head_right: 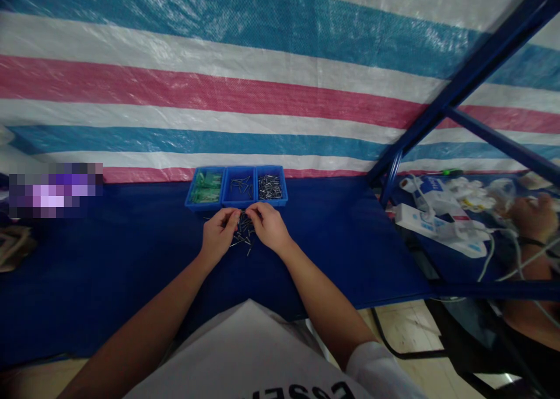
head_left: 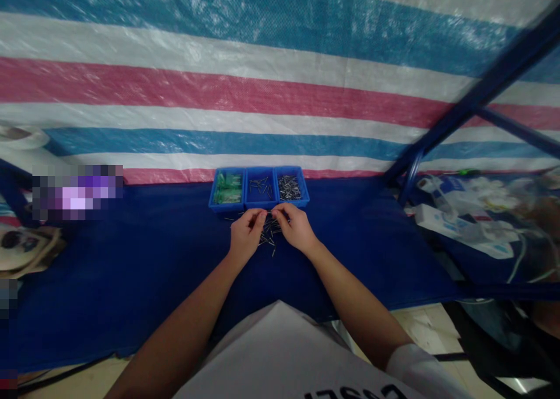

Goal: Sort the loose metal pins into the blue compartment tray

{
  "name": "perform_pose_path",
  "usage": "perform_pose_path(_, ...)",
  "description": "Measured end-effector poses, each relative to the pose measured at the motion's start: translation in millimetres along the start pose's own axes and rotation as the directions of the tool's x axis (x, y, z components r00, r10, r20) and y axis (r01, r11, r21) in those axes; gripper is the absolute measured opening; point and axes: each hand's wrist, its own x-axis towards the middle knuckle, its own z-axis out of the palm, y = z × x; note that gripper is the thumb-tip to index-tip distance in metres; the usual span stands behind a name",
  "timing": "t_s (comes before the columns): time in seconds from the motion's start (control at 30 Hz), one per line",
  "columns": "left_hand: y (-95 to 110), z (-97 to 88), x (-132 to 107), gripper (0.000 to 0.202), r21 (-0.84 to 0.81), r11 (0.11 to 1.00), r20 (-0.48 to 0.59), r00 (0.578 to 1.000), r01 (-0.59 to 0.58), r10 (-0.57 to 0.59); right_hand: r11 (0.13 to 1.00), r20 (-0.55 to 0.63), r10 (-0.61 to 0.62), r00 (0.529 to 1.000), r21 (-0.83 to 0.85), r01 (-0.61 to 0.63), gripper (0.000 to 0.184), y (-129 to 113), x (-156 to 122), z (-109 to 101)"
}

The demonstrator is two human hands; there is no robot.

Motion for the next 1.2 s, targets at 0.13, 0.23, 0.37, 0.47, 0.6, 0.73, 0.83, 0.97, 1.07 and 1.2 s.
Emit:
perform_pose_path(0.13,-0.7,0.9,-0.1,0.028,0.021,1.0,-0.022,1.0,-0.018,0.019,1.0,-0.002,0.017,1.0,-0.013,-0.017,0.017,-0.4,-0.1,0.6)
perform_pose_path(0.23,1.4,-0.4,-0.3,0.026,0.054,0.998,-0.033,0.999,-0.029,0.031,1.0,-0.004,0.013,1.0,-0.002,-0.013,0.017,-0.7,-0.6,2.0)
perform_pose_path(0.37,4.3,-2.7,0.0,0.031,0.085,0.996,-0.041,0.999,-0.028,0.032,0.999,-0.023,-0.009,1.0,0.042,0.009,0.013,0.7,-1.6,4.5)
perform_pose_path(0.47,5.4,-3.5,0.3,0.036,0.103,0.995,-0.036,0.999,-0.01,0.014,0.999,-0.016,-0.023,1.0,0.049,0.024,0.013,1.2,-2.2,5.1)
perform_pose_path(0.6,5.6,-3.2,0.2,0.037,0.113,0.993,-0.026,0.999,-0.017,0.02,0.998,-0.028,-0.044,0.999,0.041,0.045,0.015,-0.3,-2.2,4.0)
perform_pose_path(0.73,5.8,-3.2,0.1,0.037,0.093,0.996,-0.025,1.0,-0.011,0.014,0.999,-0.041,-0.04,0.998,0.034,0.042,0.014,-0.9,-2.2,3.8)
perform_pose_path(0.83,5.7,-3.1,0.1,0.036,0.077,0.997,-0.01,1.0,0.006,-0.005,1.0,-0.03,-0.016,0.999,0.021,0.016,0.012,-0.5,-2.1,3.9)
perform_pose_path(0.97,2.7,-1.5,0.2,0.035,0.049,0.999,-0.003,1.0,0.007,-0.007,1.0,-0.003,0.022,1.0,0.021,-0.022,0.013,-1.3,-1.5,2.6)
perform_pose_path(1.07,0.3,0.5,0.0,0.031,0.018,1.0,0.002,1.0,-0.014,0.013,0.999,0.01,0.04,0.999,0.01,-0.04,0.015,-2.9,-1.0,1.3)
perform_pose_path(1.2,1.1,2.1,-0.8,0.026,0.002,0.999,0.016,0.999,-0.044,0.044,0.997,-0.004,0.074,0.997,-0.013,-0.074,0.017,-4.1,-0.7,0.5)
